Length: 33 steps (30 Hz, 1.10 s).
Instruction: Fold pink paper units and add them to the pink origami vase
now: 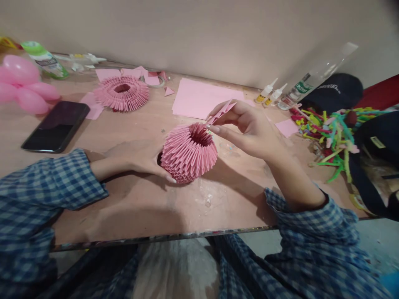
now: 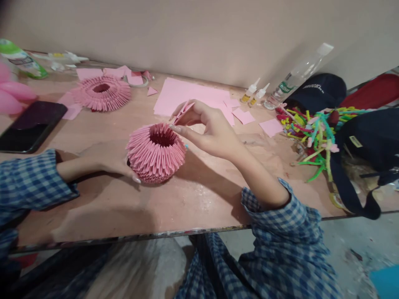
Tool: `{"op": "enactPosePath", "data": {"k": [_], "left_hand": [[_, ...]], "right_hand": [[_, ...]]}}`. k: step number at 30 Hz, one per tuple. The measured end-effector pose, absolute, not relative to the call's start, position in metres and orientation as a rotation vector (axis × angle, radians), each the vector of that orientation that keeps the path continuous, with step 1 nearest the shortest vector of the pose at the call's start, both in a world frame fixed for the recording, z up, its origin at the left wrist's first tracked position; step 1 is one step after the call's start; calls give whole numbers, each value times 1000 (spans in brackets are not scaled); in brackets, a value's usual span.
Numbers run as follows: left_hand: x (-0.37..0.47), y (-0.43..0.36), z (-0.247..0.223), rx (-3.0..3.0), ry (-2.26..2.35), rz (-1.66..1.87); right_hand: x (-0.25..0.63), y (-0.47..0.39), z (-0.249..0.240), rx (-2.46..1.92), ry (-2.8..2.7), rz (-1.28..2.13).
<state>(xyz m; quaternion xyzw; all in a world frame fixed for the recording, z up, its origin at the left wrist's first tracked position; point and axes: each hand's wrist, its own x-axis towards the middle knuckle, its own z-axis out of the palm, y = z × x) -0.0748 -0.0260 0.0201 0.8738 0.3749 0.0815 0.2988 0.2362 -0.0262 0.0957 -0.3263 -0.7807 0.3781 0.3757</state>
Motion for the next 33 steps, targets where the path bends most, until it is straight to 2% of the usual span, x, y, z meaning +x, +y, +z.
{"op": "enactPosePath", "data": {"k": [6, 14, 19, 26, 33], "left_hand": [[-71, -28, 24, 2313, 1052, 227], [-83, -26, 6, 2384, 1159, 147], [-91, -21, -7, 2411, 1166, 93], [-83, -25, 1, 2378, 1217, 115], [-79, -32, 6, 2386, 1312, 56]], "right_hand": [[237, -25, 97, -864, -2043, 875], [243, -15, 89, -858, -1986, 1034], [245, -18, 90, -858, -2076, 909], [247, -18, 93, -900, -2151, 781], [247, -14, 91, -902, -2012, 1090]]}}
